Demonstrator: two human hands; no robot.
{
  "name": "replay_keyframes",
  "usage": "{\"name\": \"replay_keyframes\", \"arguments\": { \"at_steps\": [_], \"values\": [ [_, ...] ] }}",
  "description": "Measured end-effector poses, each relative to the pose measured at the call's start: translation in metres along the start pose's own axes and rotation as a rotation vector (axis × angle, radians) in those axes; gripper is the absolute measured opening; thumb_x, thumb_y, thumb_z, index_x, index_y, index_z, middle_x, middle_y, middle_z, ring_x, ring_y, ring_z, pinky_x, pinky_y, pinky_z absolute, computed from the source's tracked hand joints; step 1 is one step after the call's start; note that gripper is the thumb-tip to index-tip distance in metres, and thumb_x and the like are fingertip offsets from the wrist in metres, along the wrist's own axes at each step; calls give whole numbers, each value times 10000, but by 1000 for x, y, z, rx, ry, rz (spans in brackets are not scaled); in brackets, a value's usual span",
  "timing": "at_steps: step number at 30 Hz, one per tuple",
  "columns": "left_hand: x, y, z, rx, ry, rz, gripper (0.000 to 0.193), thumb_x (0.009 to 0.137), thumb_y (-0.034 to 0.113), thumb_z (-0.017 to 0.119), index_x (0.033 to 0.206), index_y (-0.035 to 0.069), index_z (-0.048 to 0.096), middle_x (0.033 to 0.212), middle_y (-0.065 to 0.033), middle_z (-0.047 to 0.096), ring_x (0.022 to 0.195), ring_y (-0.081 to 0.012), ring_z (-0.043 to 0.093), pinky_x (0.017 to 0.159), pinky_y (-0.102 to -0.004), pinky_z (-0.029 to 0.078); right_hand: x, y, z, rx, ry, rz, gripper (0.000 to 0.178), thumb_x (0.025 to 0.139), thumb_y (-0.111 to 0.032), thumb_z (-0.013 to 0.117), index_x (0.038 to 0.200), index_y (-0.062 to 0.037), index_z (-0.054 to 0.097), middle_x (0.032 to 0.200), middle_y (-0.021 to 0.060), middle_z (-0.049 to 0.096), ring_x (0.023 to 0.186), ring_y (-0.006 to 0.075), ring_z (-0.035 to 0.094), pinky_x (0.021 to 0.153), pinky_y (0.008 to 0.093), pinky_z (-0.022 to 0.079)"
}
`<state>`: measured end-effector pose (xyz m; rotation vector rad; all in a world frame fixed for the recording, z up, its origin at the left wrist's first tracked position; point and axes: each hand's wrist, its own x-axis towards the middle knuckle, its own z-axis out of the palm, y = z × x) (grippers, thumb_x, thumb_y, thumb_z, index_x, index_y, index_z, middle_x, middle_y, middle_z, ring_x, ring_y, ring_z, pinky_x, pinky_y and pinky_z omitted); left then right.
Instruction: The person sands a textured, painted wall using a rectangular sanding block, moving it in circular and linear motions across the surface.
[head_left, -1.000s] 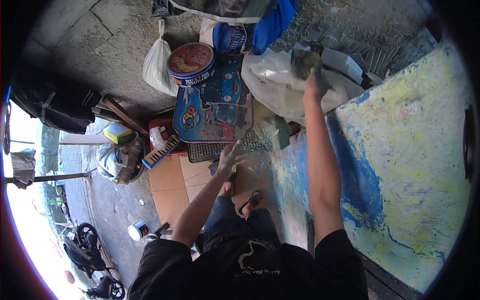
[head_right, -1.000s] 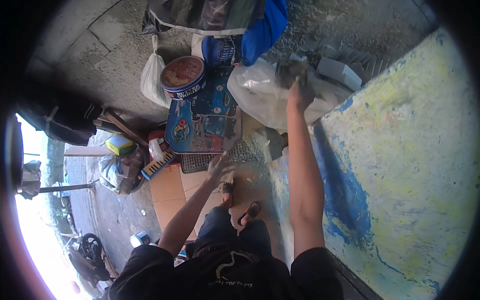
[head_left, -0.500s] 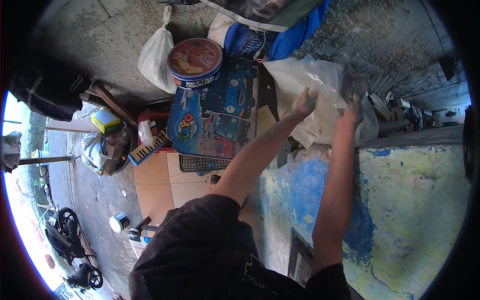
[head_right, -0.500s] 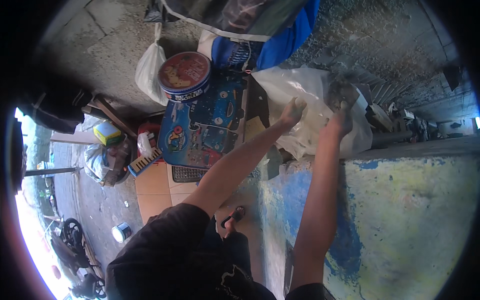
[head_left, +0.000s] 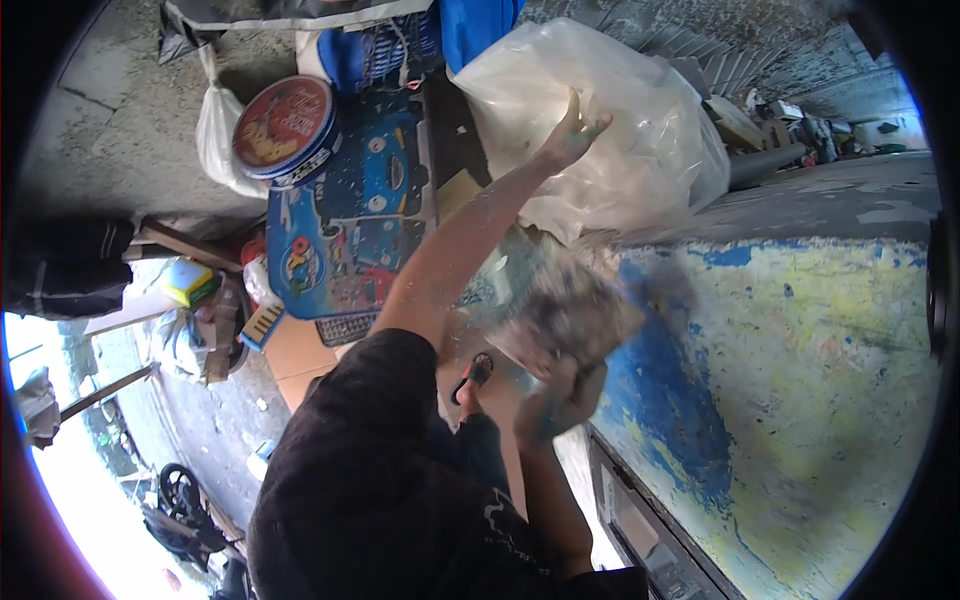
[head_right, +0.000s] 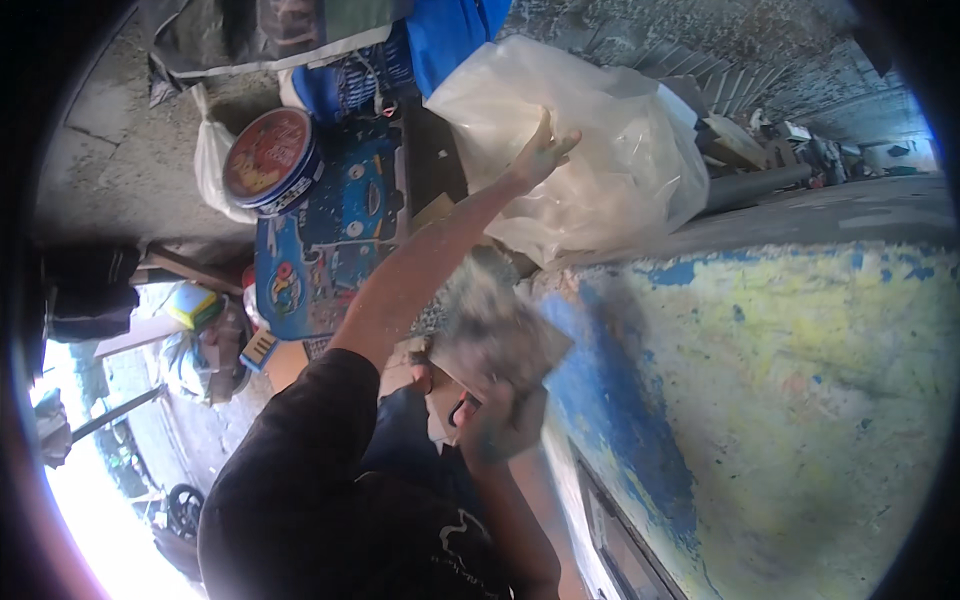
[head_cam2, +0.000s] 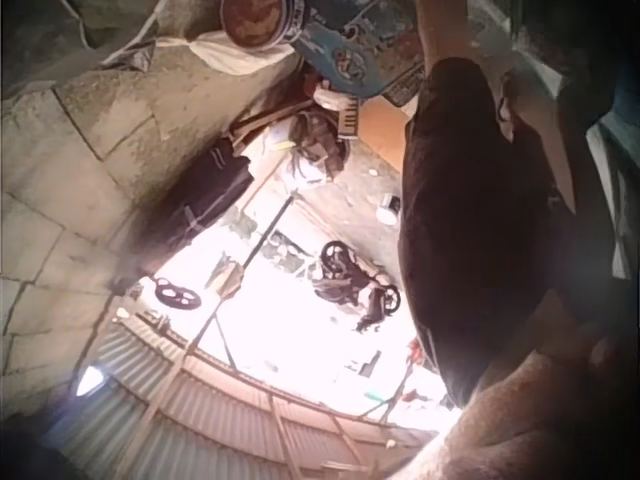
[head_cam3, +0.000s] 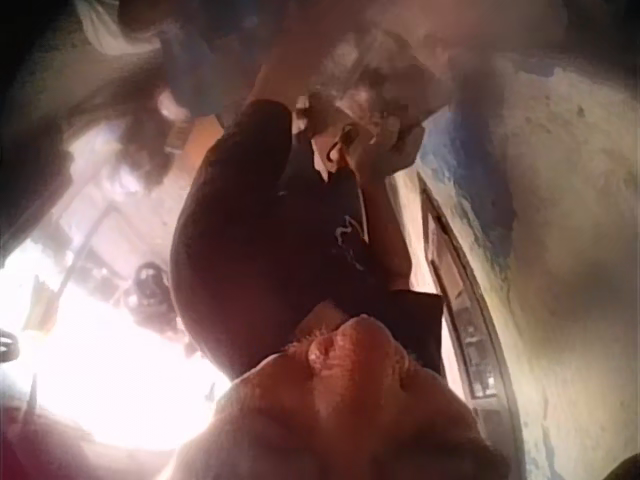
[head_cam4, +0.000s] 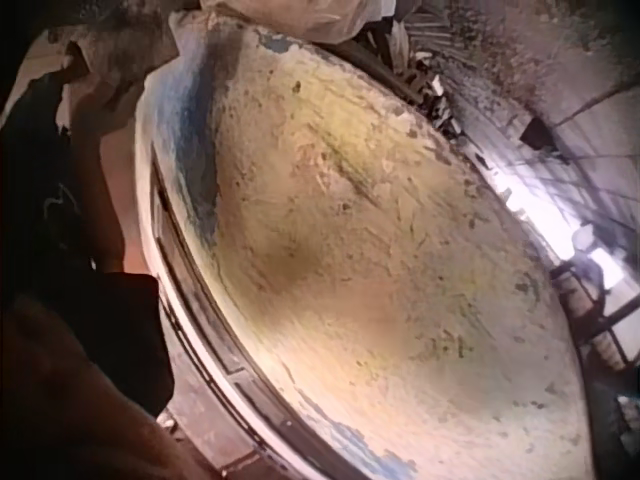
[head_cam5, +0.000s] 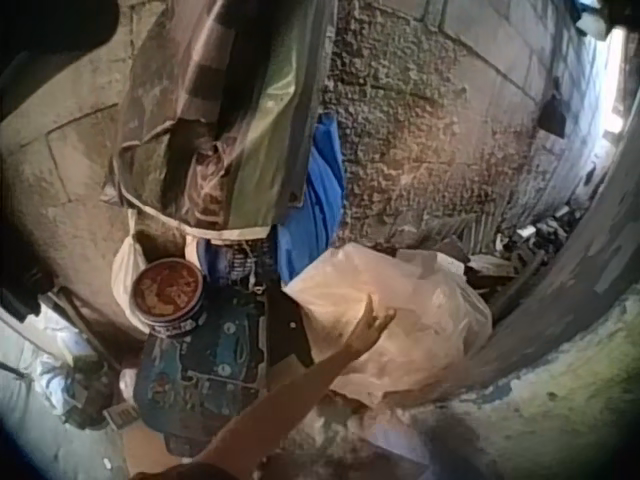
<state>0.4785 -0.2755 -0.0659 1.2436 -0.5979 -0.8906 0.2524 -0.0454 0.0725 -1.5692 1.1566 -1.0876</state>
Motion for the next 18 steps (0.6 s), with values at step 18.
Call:
{"name": "replay_keyframes", "arguments": {
  "at_steps": [18],
  "values": [
    [-444, -22, -99, -117, 388, -354, 394, 880, 211, 619, 1206, 40, 479, 1071, -93, 584, 991, -159, 571, 850, -300, 470, -50, 156, -8, -51, -1199, 205, 339, 891, -242, 537, 1117, 11, 537, 941, 98, 599, 900, 168, 555, 815, 291, 423]
  ]
}}
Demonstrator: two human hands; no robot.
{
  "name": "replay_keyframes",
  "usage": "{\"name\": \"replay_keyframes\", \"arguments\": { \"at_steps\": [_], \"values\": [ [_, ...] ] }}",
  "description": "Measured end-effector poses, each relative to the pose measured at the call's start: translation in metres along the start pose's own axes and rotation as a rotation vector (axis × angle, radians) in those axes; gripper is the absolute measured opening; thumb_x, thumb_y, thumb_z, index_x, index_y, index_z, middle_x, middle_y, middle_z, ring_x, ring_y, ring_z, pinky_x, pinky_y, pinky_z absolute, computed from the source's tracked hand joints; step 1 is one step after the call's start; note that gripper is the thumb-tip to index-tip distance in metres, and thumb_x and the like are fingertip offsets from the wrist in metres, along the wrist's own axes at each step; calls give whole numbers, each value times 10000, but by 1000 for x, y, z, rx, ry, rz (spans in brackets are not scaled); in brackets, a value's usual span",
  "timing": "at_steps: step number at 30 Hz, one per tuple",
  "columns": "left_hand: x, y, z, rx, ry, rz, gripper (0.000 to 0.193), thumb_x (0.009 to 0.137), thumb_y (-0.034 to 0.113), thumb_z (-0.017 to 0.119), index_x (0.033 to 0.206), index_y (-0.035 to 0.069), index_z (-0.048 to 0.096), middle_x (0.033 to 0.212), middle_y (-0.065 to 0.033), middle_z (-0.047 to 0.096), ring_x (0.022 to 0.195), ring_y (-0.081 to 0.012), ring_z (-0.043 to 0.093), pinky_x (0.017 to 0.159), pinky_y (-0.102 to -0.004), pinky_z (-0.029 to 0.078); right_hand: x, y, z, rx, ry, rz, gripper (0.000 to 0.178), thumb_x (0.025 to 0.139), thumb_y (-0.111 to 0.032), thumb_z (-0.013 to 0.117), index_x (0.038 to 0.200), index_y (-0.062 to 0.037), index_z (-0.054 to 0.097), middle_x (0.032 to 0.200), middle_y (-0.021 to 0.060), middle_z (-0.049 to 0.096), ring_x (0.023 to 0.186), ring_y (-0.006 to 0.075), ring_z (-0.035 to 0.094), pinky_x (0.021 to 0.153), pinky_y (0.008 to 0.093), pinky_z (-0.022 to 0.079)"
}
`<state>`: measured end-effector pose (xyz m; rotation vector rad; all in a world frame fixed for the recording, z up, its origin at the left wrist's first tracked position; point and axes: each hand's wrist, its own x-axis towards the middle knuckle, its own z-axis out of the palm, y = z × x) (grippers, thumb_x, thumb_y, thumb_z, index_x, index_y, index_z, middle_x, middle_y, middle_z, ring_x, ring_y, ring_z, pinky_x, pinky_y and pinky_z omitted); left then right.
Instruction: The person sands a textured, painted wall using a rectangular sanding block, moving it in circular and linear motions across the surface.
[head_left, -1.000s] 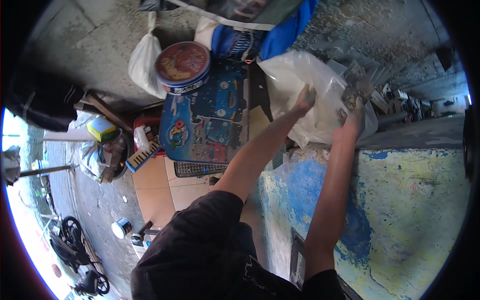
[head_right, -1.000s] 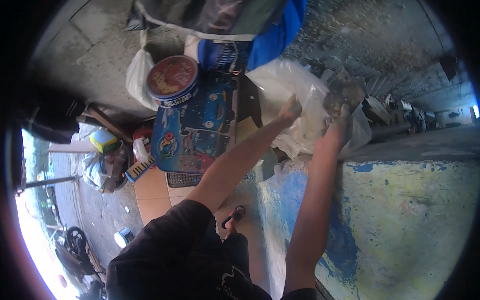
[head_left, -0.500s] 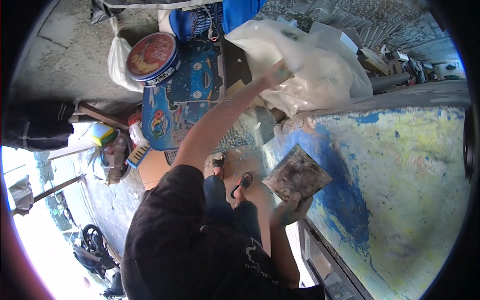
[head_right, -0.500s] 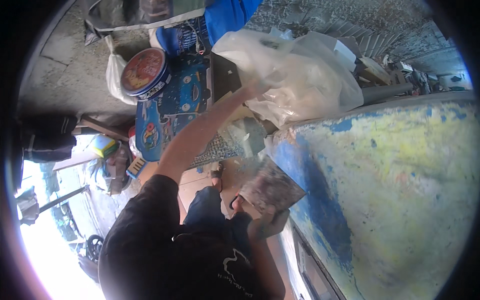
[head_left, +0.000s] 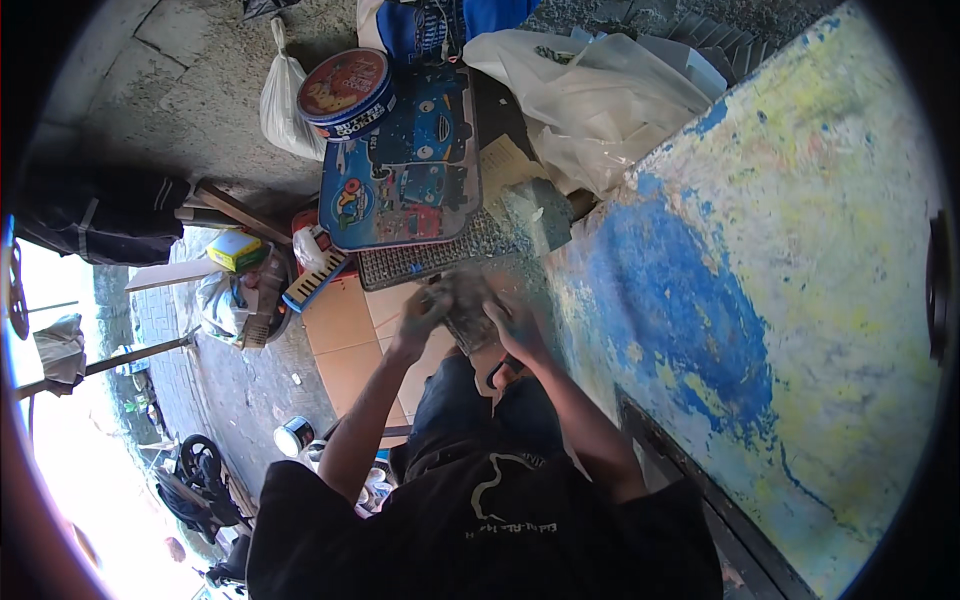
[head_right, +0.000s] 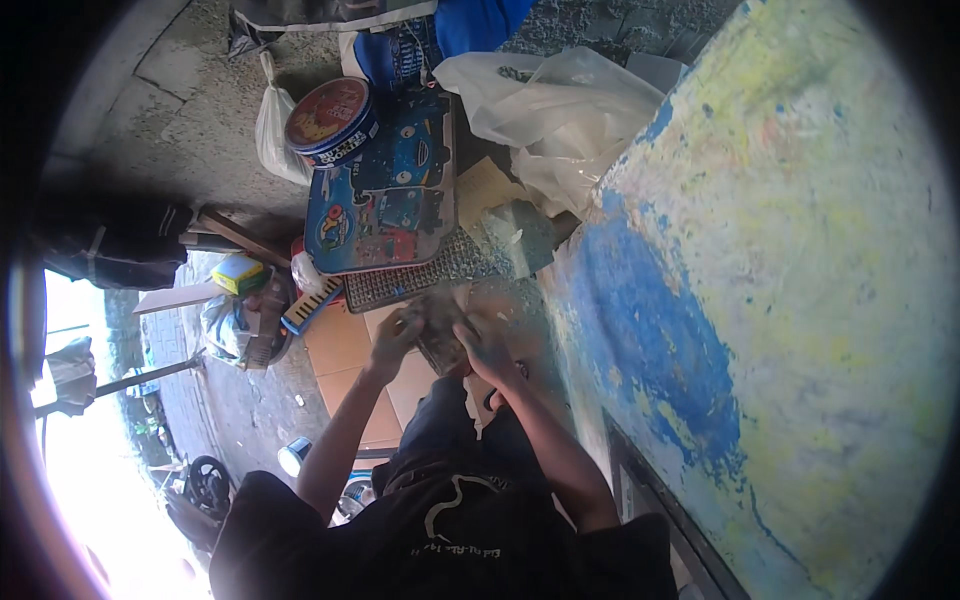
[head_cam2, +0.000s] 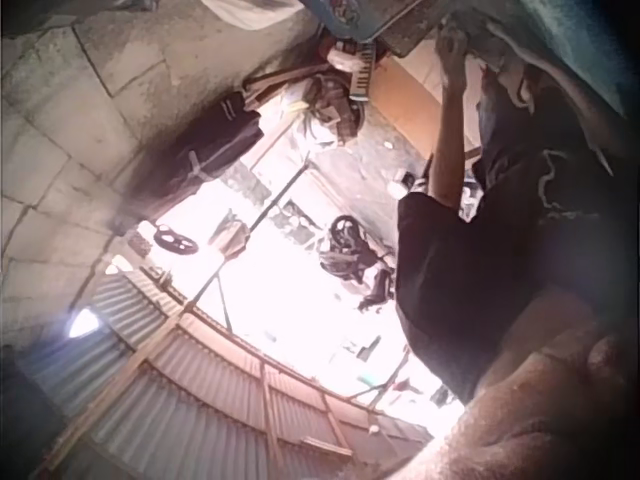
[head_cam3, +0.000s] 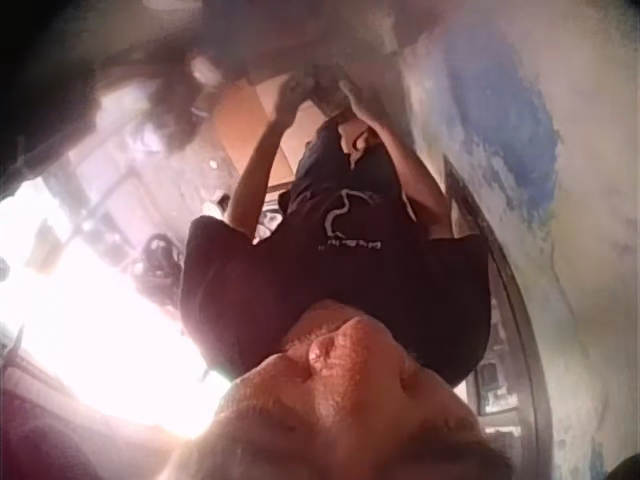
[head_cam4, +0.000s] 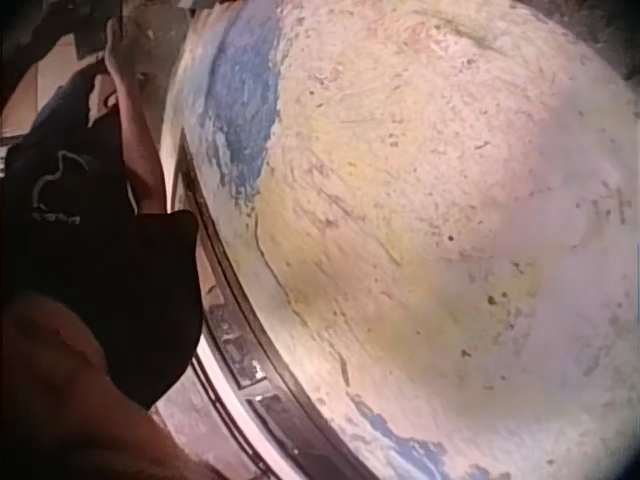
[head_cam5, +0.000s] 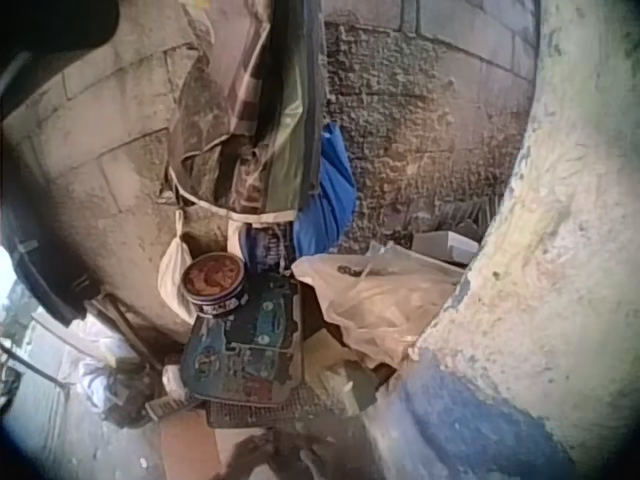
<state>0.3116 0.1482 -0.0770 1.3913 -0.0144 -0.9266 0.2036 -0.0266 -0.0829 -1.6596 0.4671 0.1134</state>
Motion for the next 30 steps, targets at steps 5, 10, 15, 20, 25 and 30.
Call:
{"name": "replay_keyframes", "arguments": {
  "at_steps": [5, 10, 15, 20, 25, 30],
  "values": [
    [-55, -20, -48, -93, 304, 60, 282, 871, 189, 627, 1074, 22, 525, 1015, -60, 590, 916, -124, 580, 794, -279, 482, 74, 64, -17, -271, 946, 66, 792, 784, -354, 678, 1346, 47, 289, 1276, 277, 420, 1187, 370, 429, 996, 429, 342],
    [-99, -43, -84, -36, 456, -4, 306, 863, 213, 638, 1078, 27, 524, 990, -62, 586, 888, -127, 579, 750, -269, 482, 140, 123, -105, -139, 781, 245, 943, 673, -454, 749, 1326, 75, 320, 1328, 263, 400, 1249, 355, 382, 1026, 389, 331],
    [-140, -64, -123, 108, 629, -44, 255, 858, 226, 642, 990, 37, 532, 889, -50, 584, 805, -124, 570, 684, -259, 476, 150, 109, -86, -294, 869, -47, 771, 638, -391, 802, 1189, 42, 479, 1041, 207, 613, 965, 349, 588, 832, 382, 462],
    [-155, -65, -124, 77, 698, -30, 215, 857, 221, 646, 953, 59, 543, 869, -34, 578, 770, -107, 551, 659, -245, 465, 154, 72, -76, -679, 924, -193, 790, 599, -363, 828, 1181, 40, 478, 1048, 209, 613, 968, 363, 584, 834, 394, 462],
    [-67, -46, -60, -17, 378, 65, 231, 882, 176, 610, 1070, 65, 535, 955, -27, 576, 867, -105, 556, 746, -252, 463, 175, 98, -125, -440, 762, 141, 781, 590, -345, 826, 1171, 22, 455, 1113, 226, 576, 1031, 364, 557, 840, 417, 443],
    [32, 7, 23, 115, 78, 270, 218, 889, 187, 606, 1003, 10, 547, 928, -21, 586, 870, -67, 528, 765, -237, 438, 147, 56, -89, -617, 863, -130, 539, 693, -240, 753, 1120, -32, 498, 1027, 156, 585, 970, 298, 567, 775, 414, 449]
  ]
}}
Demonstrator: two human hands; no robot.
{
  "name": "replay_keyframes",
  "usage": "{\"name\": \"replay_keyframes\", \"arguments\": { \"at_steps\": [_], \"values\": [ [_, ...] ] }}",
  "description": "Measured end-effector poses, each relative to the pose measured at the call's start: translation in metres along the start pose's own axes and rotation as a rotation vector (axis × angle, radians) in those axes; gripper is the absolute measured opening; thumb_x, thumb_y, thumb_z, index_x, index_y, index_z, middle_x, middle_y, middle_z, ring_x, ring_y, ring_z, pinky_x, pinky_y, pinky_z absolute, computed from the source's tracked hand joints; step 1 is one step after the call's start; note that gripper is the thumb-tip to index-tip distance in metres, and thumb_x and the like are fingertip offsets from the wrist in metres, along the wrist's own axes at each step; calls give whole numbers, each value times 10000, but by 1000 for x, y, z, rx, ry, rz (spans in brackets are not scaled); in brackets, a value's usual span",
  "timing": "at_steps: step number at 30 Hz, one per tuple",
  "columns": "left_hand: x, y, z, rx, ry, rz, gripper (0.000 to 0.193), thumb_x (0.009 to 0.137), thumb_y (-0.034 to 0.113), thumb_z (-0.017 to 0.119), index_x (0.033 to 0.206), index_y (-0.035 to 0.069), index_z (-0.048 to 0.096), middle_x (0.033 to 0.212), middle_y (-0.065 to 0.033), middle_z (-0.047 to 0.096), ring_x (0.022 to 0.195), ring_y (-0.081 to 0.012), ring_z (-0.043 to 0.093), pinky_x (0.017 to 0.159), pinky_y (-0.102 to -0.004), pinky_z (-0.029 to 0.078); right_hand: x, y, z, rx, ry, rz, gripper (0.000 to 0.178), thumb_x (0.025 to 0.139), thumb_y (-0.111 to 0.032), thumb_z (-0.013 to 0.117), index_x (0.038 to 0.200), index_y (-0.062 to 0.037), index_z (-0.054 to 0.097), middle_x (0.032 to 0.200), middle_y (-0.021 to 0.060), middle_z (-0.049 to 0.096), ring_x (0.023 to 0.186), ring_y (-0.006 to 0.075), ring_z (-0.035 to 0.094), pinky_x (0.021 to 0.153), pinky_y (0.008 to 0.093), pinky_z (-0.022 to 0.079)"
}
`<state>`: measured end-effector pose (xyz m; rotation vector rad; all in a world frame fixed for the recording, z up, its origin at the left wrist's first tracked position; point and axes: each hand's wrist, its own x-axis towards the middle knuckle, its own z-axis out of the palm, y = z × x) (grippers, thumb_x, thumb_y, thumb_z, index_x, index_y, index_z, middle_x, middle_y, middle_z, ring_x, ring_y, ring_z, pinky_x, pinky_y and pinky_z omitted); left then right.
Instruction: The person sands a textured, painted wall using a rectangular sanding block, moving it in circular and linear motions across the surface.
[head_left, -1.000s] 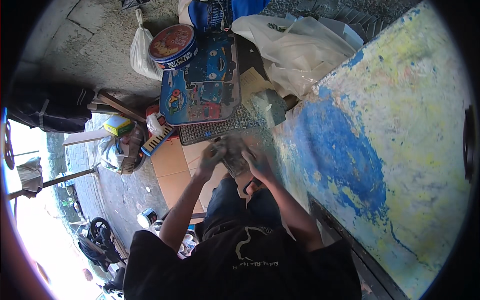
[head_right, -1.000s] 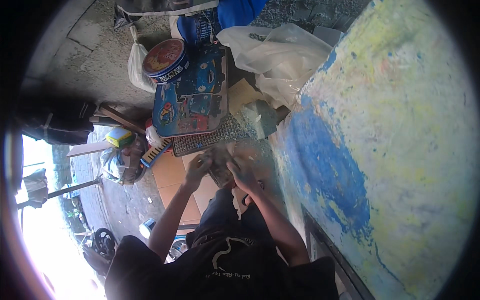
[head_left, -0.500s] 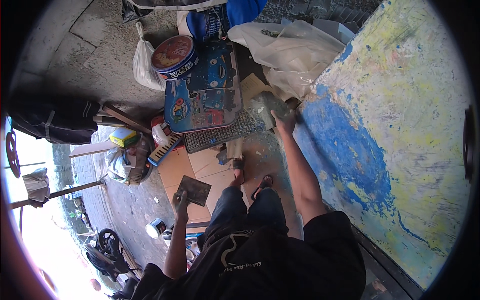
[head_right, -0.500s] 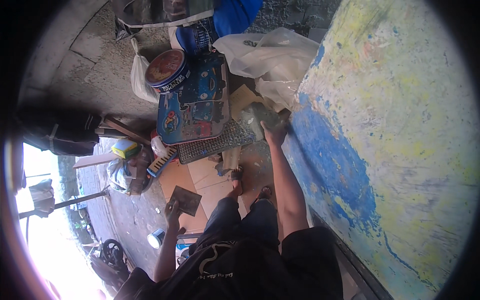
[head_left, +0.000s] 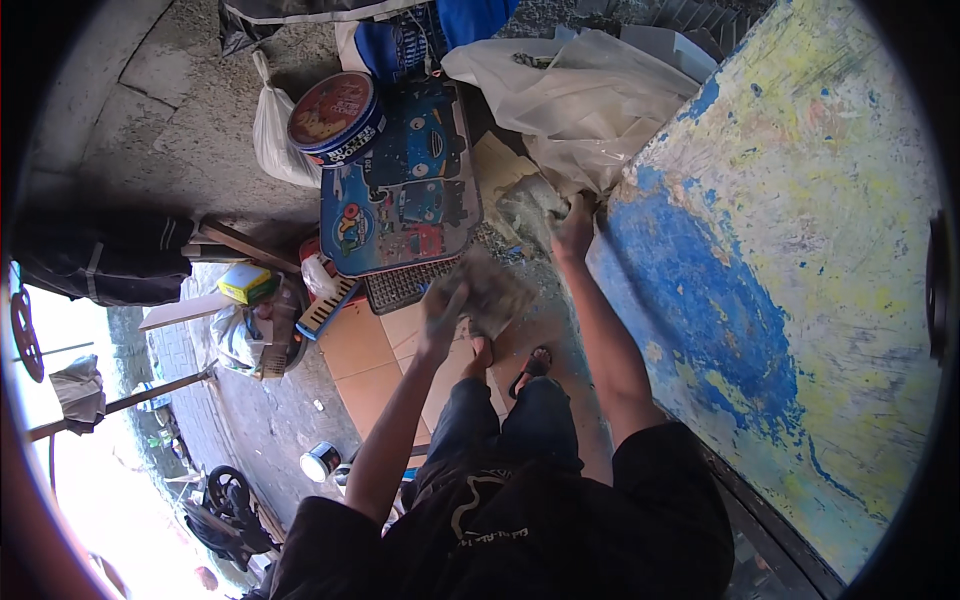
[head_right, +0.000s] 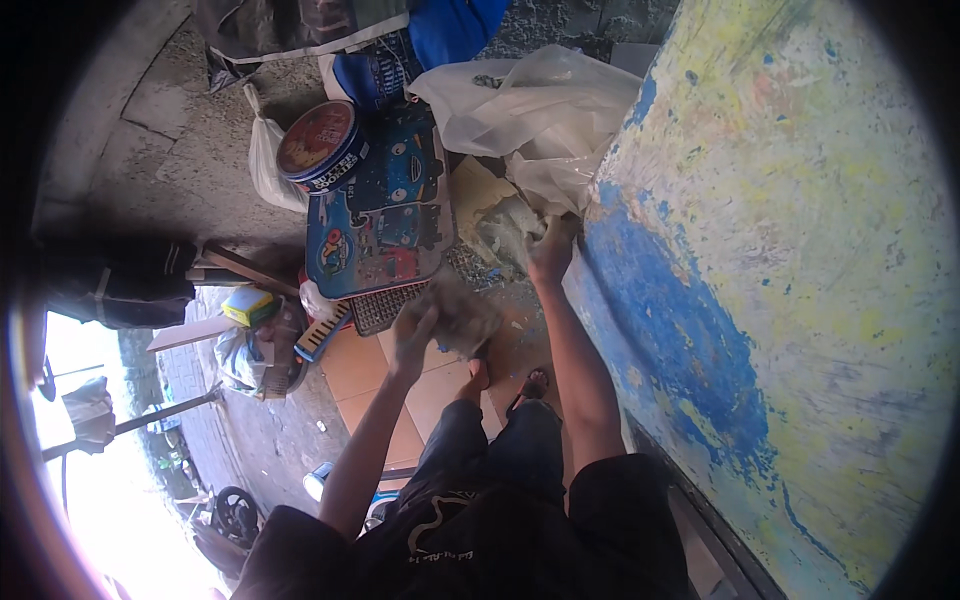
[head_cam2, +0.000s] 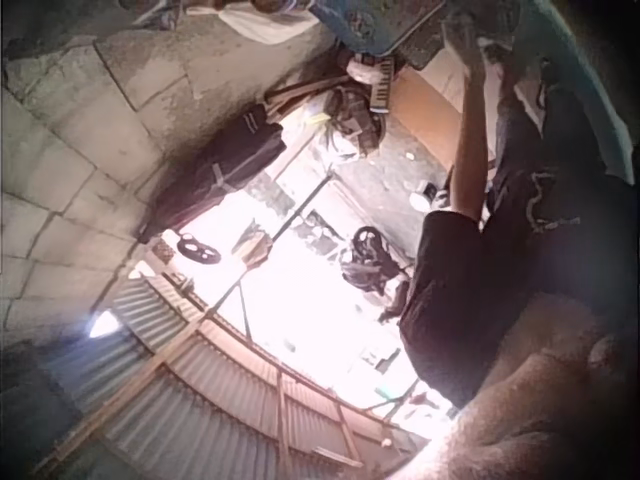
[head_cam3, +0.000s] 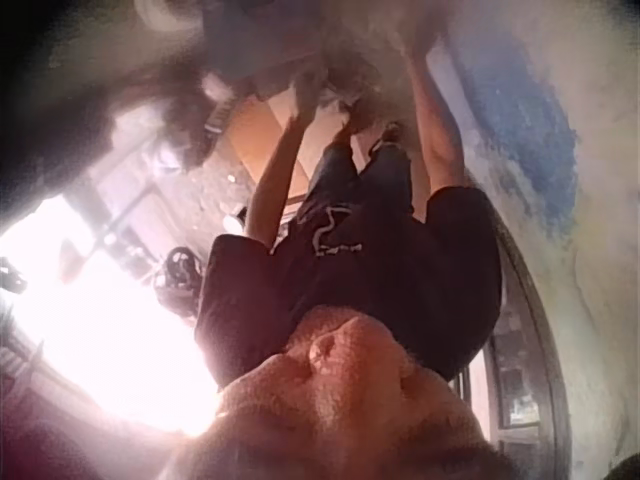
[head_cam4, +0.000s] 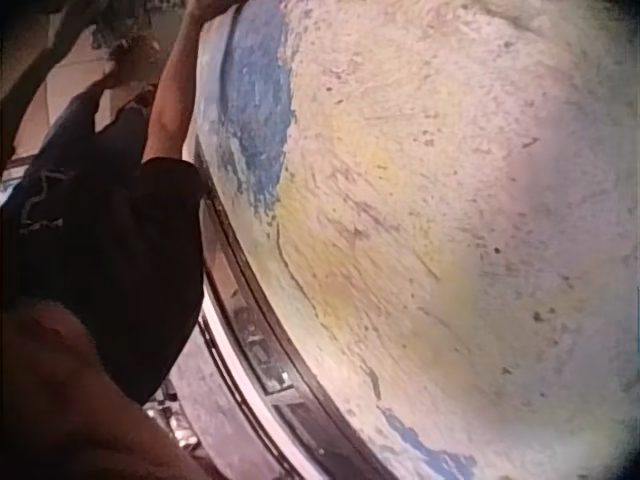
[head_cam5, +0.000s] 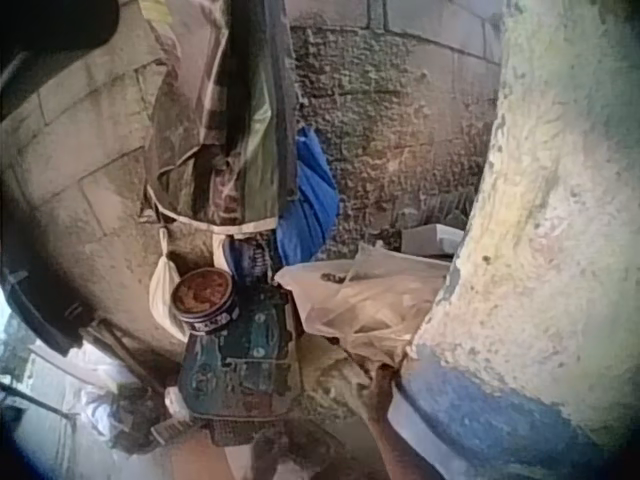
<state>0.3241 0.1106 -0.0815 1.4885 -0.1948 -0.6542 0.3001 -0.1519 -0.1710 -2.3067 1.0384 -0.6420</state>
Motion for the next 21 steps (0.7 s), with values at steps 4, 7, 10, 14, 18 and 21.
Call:
{"name": "replay_keyframes", "arguments": {
  "at_steps": [4, 7, 10, 14, 18, 21],
  "values": [
    [62, 5, 51, -166, 25, -77, 253, 891, 180, 603, 1061, -3, 564, 976, -27, 592, 883, -81, 528, 787, -237, 423, -20, 5, -15, 770, -358, 322, 408, 731, -152, 701, 1083, -20, 540, 1034, 135, 606, 979, 218, 575, 784, 378, 453],
    [64, 12, 75, -278, 1, -124, 322, 894, 214, 594, 1115, -18, 568, 1040, -49, 596, 961, -108, 521, 863, -266, 396, -54, -25, -63, 863, -340, 242, 428, 756, -69, 680, 1133, 49, 516, 1099, 78, 597, 1005, 139, 542, 831, 288, 444],
    [56, -10, 78, -179, -19, -193, 390, 881, 244, 605, 1199, 27, 544, 1138, -33, 581, 1036, -125, 530, 909, -294, 396, -71, -14, -78, 565, -327, 60, 398, 762, 61, 557, 1158, 47, 518, 1103, 111, 605, 1042, 150, 536, 885, 284, 421],
    [61, -25, 81, -262, -11, -276, 363, 866, 265, 624, 1128, 19, 574, 1060, -42, 602, 987, -133, 534, 887, -287, 390, -69, -41, -111, 485, -292, 82, 397, 772, 73, 512, 1167, 47, 512, 1097, 112, 603, 1032, 143, 534, 890, 282, 415],
    [66, -29, 97, -300, 123, -352, 349, 851, 271, 646, 1059, -3, 592, 982, -49, 610, 902, -135, 555, 806, -271, 428, -77, -8, -103, 747, -277, 244, 371, 815, -13, 567, 1180, 26, 514, 1075, 87, 598, 961, 125, 547, 845, 279, 426],
    [68, -40, 99, -337, 92, -469, 328, 870, 274, 618, 1130, 80, 573, 1048, -18, 601, 953, -148, 569, 836, -321, 445, -92, 16, -105, 1053, -240, 381, 329, 829, -176, 671, 1104, -23, 577, 981, 55, 617, 847, 101, 549, 772, 283, 435]
  ]
}}
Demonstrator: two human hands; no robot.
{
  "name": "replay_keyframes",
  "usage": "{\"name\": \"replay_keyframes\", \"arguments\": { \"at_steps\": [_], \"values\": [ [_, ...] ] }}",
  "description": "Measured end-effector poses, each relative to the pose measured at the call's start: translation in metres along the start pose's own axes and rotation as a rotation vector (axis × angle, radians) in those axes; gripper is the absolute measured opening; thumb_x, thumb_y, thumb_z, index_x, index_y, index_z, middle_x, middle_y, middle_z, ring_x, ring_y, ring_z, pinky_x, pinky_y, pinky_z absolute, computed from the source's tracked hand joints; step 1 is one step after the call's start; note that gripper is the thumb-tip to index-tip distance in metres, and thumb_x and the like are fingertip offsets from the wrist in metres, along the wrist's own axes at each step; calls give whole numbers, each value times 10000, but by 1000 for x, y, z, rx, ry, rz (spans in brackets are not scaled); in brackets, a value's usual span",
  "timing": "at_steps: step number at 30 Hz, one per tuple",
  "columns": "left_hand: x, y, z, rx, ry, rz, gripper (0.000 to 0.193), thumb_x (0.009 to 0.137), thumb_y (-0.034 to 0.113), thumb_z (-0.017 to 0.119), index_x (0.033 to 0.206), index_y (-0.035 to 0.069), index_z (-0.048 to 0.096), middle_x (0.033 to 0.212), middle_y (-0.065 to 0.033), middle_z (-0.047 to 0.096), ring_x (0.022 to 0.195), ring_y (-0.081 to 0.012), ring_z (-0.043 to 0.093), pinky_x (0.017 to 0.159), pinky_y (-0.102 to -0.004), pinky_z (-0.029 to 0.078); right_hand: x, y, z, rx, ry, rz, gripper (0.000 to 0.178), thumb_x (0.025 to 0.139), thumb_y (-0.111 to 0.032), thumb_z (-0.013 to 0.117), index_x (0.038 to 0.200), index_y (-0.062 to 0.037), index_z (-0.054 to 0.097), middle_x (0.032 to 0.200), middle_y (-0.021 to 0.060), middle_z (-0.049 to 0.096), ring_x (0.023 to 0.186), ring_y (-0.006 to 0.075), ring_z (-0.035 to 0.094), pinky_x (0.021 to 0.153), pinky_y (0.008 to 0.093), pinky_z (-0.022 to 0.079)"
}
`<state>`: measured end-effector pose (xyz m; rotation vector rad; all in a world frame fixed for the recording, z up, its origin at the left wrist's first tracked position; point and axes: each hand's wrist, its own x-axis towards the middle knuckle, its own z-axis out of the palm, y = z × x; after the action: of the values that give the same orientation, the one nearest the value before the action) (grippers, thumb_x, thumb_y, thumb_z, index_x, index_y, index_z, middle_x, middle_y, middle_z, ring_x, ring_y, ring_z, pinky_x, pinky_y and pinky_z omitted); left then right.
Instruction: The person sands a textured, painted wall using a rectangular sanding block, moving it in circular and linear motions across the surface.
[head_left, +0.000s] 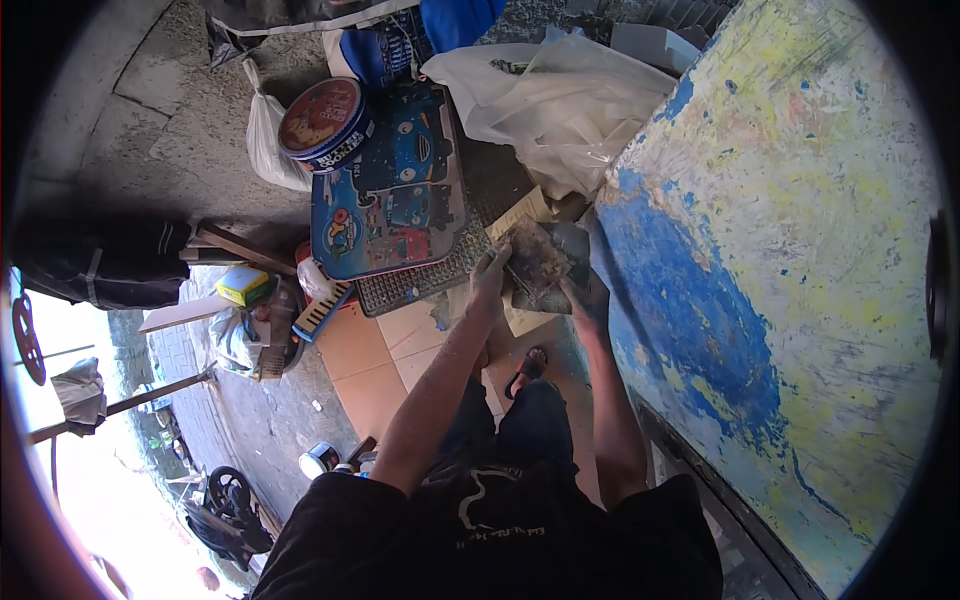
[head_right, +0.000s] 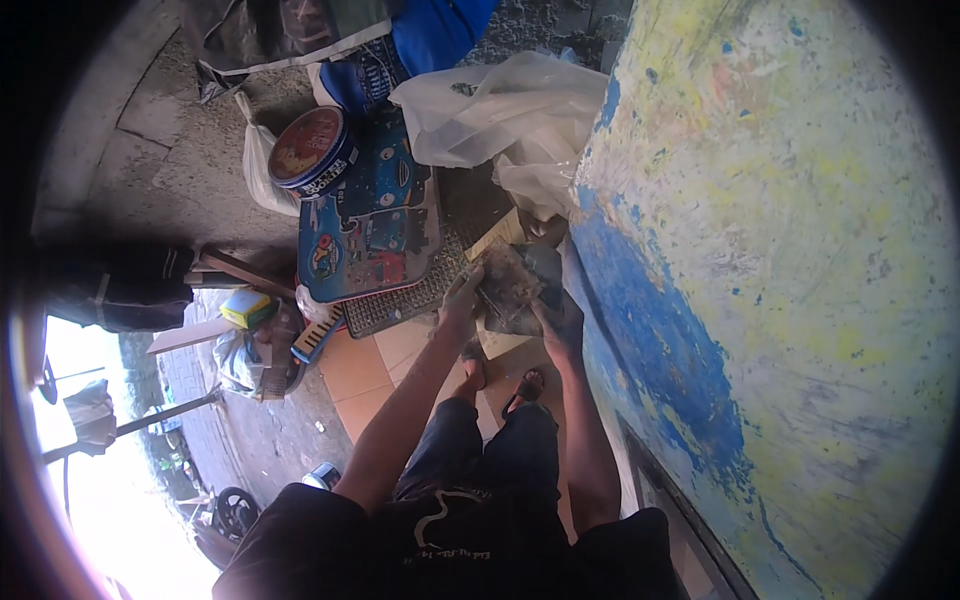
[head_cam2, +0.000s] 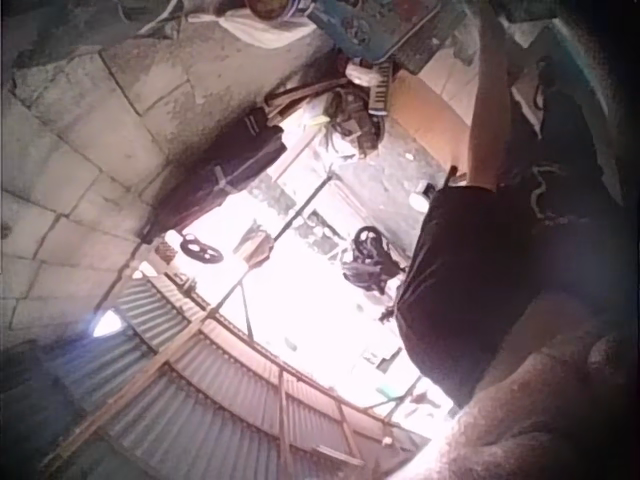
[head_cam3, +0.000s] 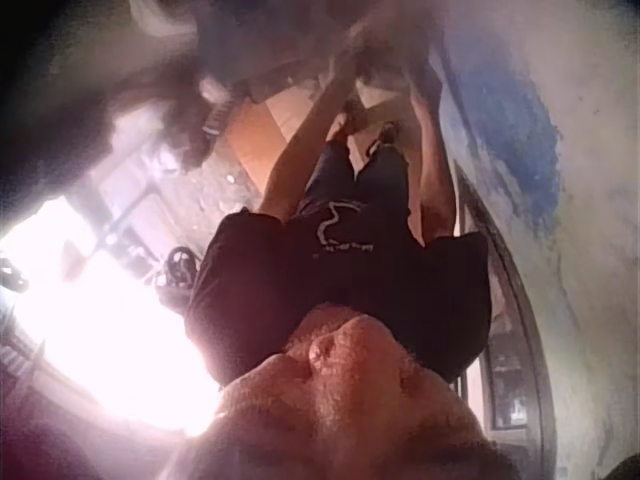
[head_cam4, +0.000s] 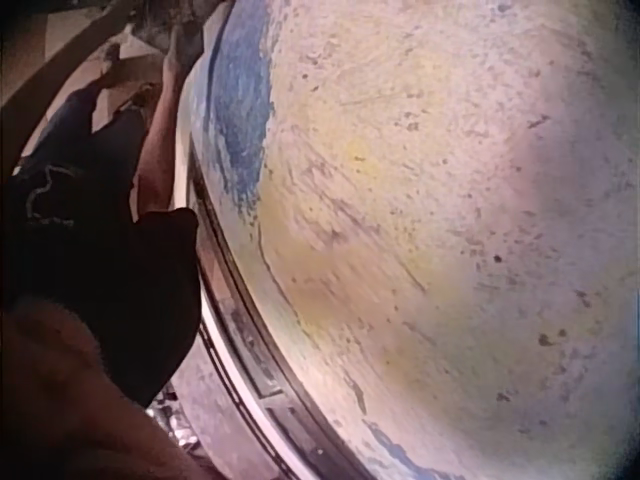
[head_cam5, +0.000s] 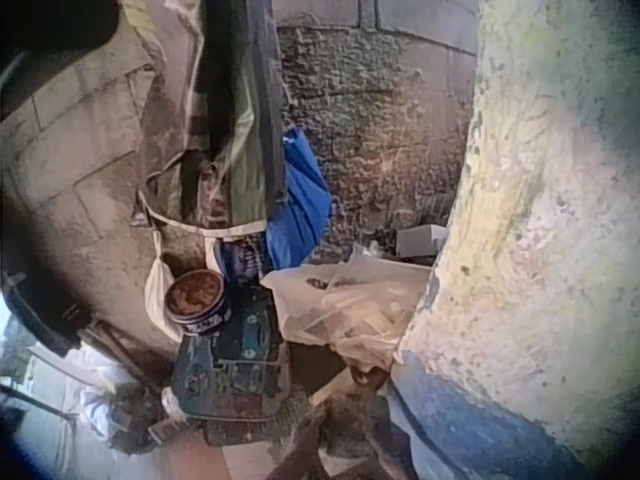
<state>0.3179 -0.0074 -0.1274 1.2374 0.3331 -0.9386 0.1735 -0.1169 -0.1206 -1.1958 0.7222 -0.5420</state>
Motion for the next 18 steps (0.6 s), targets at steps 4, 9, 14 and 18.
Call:
{"name": "replay_keyframes", "arguments": {
  "at_steps": [4, 9, 14, 18],
  "values": [
    [28, -27, -53, -81, -101, 79, 320, 896, 223, 583, 1164, 52, 550, 1074, -37, 599, 980, -156, 573, 828, -338, 471, -17, -3, -3, -473, -58, 127, 332, 825, -271, 670, 1019, -6, 623, 888, 91, 661, 838, 148, 591, 767, 299, 444],
    [-2, -5, -62, 212, -248, -73, 296, 905, 197, 575, 1109, -17, 572, 1012, -71, 619, 897, -151, 605, 795, -299, 494, -33, 6, -12, -653, -199, 235, 452, 900, -440, 523, 934, 1, 619, 760, 68, 579, 743, 135, 519, 726, 296, 414],
    [-27, 10, -109, 328, -105, 41, 311, 900, 199, 585, 1089, -48, 576, 989, -72, 620, 883, -143, 602, 798, -296, 493, 19, 17, 28, -658, -96, 2, 557, 878, -464, 516, 1166, 13, 504, 1112, 227, 558, 1075, 327, 531, 920, 395, 396],
    [-42, -3, -149, 262, -100, 91, 374, 853, 266, 657, 1074, -31, 600, 948, -38, 625, 822, -90, 581, 739, -243, 476, 96, 22, 95, -804, 159, -387, 672, 795, -408, 642, 1251, 28, 410, 1192, 267, 505, 1129, 378, 485, 935, 422, 399]
  ]
}}
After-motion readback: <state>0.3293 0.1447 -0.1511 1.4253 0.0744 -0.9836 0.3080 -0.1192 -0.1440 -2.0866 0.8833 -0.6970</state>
